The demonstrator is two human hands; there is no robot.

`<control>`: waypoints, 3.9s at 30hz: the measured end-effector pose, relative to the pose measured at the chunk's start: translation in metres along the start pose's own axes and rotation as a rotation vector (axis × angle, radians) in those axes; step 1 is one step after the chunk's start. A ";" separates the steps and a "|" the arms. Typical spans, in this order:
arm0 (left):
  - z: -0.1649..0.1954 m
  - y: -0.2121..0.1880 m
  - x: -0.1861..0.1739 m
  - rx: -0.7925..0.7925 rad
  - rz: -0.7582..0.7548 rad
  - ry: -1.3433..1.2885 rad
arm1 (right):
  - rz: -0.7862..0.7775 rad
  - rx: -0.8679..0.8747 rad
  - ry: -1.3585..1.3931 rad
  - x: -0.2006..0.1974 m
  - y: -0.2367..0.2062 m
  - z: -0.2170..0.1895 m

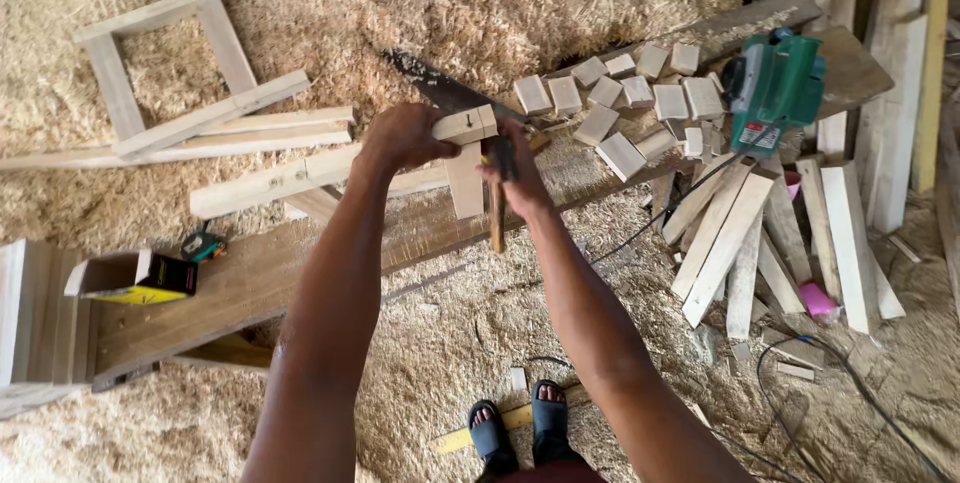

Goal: The person assembles wooden frames by hammering nails into pre-cut wooden pieces. They align the pieces, insert nails, and use a hammer to secure the joints. The process is repeated for multiple frames.

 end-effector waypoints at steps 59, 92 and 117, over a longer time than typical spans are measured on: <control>0.005 0.014 -0.005 0.035 0.054 -0.059 | -0.059 -0.038 -0.009 -0.013 0.027 0.007; -0.003 0.032 0.003 -0.057 -0.024 0.014 | -0.055 -0.290 -0.935 0.082 -0.060 0.013; 0.004 0.027 -0.003 -0.090 0.030 -0.025 | 0.191 -0.185 -1.140 0.104 -0.026 0.023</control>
Point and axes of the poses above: each hand's wrist, its own y-axis towards the middle knuckle, its own x-axis out of the palm, z = x × y, the point moved 3 cm from there along y, towards the middle knuckle, and after that the axes turned 13 degrees about -y, right-handed, at the moved point
